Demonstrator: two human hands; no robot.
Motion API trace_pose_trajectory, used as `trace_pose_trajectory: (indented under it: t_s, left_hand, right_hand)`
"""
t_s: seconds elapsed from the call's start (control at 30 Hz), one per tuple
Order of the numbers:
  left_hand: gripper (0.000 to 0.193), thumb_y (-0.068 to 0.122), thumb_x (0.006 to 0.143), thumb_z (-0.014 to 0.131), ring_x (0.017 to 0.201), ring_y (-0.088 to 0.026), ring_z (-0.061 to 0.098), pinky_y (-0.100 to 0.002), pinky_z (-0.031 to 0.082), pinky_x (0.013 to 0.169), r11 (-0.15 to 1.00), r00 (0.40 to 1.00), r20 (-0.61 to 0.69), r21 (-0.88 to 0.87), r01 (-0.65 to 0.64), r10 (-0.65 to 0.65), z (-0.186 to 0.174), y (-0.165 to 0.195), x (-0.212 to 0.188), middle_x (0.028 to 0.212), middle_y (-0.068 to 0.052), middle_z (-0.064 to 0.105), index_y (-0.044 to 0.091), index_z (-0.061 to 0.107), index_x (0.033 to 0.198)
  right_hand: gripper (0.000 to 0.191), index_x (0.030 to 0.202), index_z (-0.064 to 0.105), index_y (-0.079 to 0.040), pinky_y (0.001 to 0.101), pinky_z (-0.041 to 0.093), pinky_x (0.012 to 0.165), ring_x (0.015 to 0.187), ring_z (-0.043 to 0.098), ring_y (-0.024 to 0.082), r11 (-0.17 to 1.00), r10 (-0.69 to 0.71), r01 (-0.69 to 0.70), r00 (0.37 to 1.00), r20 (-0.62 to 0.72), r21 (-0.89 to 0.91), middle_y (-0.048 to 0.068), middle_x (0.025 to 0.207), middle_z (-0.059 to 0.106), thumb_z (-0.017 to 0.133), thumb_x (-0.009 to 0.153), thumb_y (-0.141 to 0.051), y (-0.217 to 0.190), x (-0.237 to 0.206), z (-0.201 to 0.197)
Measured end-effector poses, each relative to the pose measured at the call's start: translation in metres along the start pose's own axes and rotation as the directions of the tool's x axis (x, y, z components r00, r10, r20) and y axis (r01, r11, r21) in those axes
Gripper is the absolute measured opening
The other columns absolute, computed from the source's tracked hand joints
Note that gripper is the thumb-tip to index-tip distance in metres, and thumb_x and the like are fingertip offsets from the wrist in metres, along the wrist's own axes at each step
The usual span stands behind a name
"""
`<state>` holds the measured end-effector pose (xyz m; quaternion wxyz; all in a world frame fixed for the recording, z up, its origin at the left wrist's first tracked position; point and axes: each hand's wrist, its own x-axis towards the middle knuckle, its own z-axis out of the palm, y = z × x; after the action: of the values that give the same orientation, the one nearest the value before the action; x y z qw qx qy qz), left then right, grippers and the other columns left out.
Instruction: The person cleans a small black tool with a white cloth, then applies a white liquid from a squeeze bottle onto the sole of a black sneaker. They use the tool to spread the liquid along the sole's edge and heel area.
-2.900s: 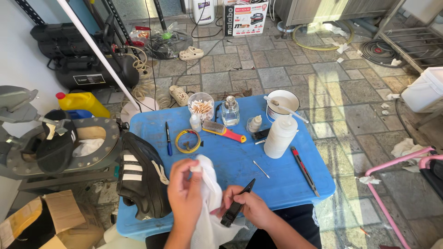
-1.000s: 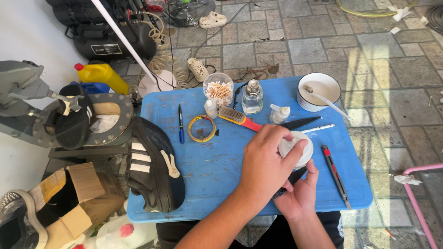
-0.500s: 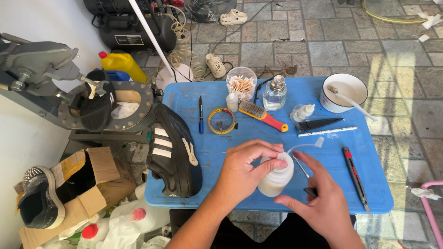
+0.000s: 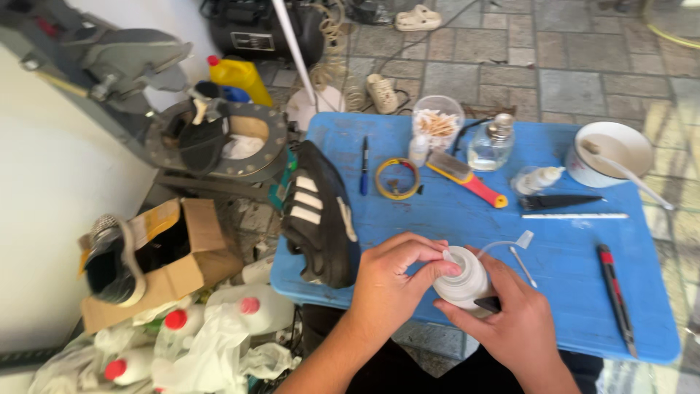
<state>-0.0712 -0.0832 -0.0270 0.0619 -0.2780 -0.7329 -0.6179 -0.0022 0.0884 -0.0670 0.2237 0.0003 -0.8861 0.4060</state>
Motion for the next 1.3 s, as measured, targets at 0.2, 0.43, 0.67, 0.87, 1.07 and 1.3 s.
trace_pose_trajectory:
  t_s: [0.2,0.43,0.67,0.87,1.07,1.3]
  left_hand:
    - [0.013,0.012,0.09,0.08,0.095,-0.021,0.077,-0.03,0.063,0.084,0.997,0.999,-0.007,0.07,0.045,-0.044,-0.096,0.008,-0.047,0.103,-0.008,0.074,0.004,0.072,0.096]
    - [0.012,0.013,0.095,0.077,0.096,-0.022,0.075,-0.031,0.06,0.085,0.969,0.989,0.022,0.203,0.14,-0.147,-0.193,0.034,-0.093,0.105,-0.007,0.074,0.004,0.073,0.1]
    - [0.022,0.018,0.093,0.074,0.081,-0.018,0.071,-0.03,0.057,0.075,0.843,0.771,-0.488,0.121,0.524,-0.409,-0.315,-0.035,-0.145,0.099,-0.008,0.076,0.004,0.081,0.109]
    - [0.09,0.041,0.056,0.093,0.112,-0.048,0.062,-0.057,0.052,0.084,-0.012,0.638,-0.7,0.676,0.736,-0.32,-0.342,-0.16,-0.202,0.127,-0.025,0.063,0.012,0.063,0.135]
    - [0.043,0.04,0.087,0.073,0.105,-0.035,0.072,-0.044,0.057,0.092,0.017,0.364,-0.522,0.556,0.831,-0.771,-0.285,-0.142,-0.201,0.112,-0.019,0.075,0.011,0.073,0.118]
    - [0.021,0.005,0.092,0.077,0.102,-0.02,0.069,-0.032,0.054,0.088,0.971,0.96,-0.145,-0.02,0.237,-0.238,-0.099,-0.028,-0.14,0.114,-0.015,0.07,-0.003,0.072,0.111]
  right_hand:
    - [0.081,0.122,0.066,0.0,0.0381,0.062,0.074,0.088,0.078,0.027,1.0,0.004,-0.002,0.987,0.158,-0.013,0.017,0.102,0.076,0.092,0.056,-0.038,-0.053,-0.022,0.065]
    - [0.088,0.123,0.064,0.0,0.0398,0.063,0.074,0.09,0.078,0.028,0.999,-0.049,0.049,0.929,0.367,0.011,0.017,0.102,0.076,0.094,0.055,-0.046,-0.096,-0.044,0.139]
    - [0.088,0.135,0.062,-0.008,0.0408,0.062,0.084,0.106,0.076,0.025,0.955,0.135,-0.264,0.792,0.595,0.136,0.012,0.113,0.076,0.092,0.057,-0.035,-0.095,-0.034,0.156]
    - [0.086,0.135,0.064,-0.009,0.0372,0.063,0.083,0.103,0.077,0.02,0.932,0.173,-0.323,0.797,0.578,0.167,0.009,0.11,0.079,0.096,0.058,-0.033,-0.066,-0.032,0.14]
    - [0.081,0.133,0.068,-0.009,0.0343,0.061,0.079,0.099,0.074,0.017,0.858,0.294,-0.482,0.746,0.597,0.18,0.008,0.106,0.075,0.096,0.059,-0.028,-0.022,-0.036,0.105]
    - [0.081,0.129,0.066,-0.003,0.0333,0.059,0.085,0.1,0.074,0.017,0.878,0.213,-0.397,0.825,0.524,0.269,0.009,0.108,0.076,0.097,0.058,-0.024,0.014,-0.05,0.06]
